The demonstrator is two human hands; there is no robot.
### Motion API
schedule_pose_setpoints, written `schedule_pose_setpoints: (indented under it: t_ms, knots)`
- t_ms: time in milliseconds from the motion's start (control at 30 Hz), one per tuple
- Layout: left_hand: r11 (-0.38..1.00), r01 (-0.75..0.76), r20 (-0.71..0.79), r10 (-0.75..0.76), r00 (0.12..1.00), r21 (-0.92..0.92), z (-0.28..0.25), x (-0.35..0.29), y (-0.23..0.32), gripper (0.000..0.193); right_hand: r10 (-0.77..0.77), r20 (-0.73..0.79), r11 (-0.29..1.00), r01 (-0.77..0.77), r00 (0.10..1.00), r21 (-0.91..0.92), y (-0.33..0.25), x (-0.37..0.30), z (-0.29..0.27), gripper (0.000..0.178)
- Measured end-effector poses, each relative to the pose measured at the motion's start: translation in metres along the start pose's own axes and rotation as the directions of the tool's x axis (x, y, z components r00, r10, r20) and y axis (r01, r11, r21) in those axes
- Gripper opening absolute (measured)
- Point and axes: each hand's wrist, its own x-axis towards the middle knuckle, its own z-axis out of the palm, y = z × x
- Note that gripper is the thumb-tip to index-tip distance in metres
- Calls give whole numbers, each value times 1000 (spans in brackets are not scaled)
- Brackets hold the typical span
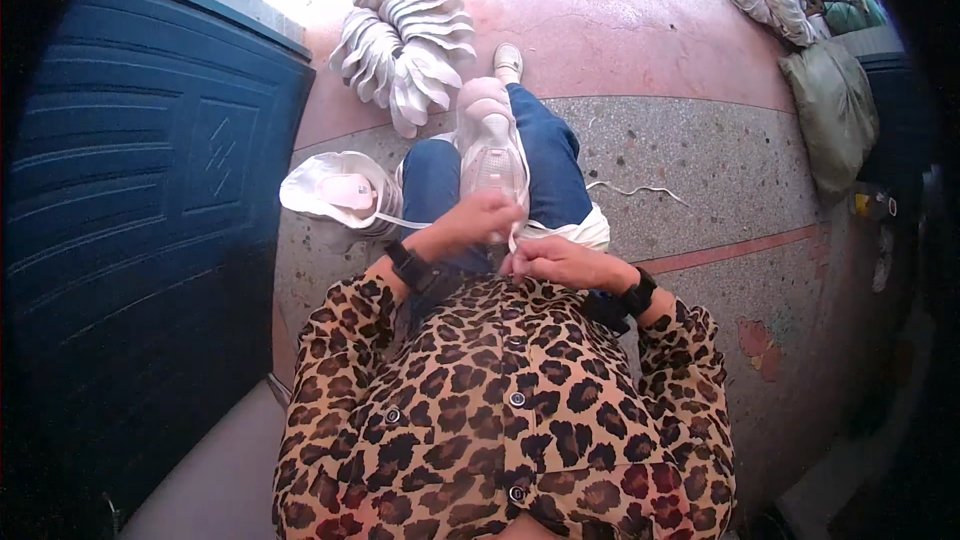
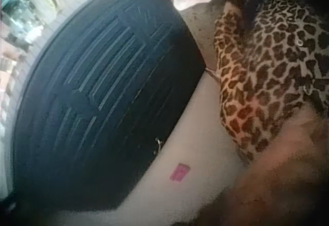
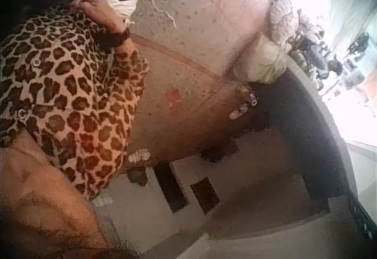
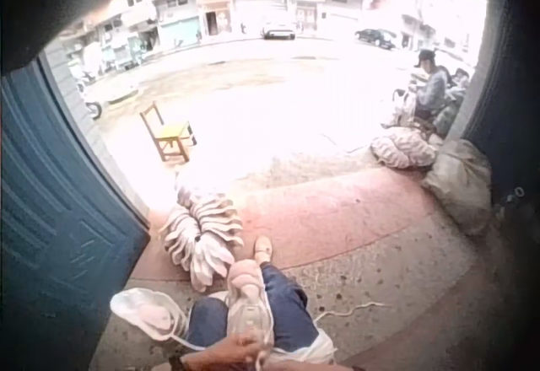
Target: Lacing and tying several pairs of white shoes.
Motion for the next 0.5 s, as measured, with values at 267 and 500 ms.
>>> schedule_pose_setpoints:
  t_ms: [267, 500]
  knots:
    - [980, -112, 106, 131, 986, -164, 6, -25, 22, 18, 56, -116, 751, 35, 992, 660, 14, 20, -32, 29]
    - [1000, -24, 216, 21, 976, 12, 25, -26, 7, 18, -59, -638, 421, 599, 768, 681, -20, 26, -161, 15]
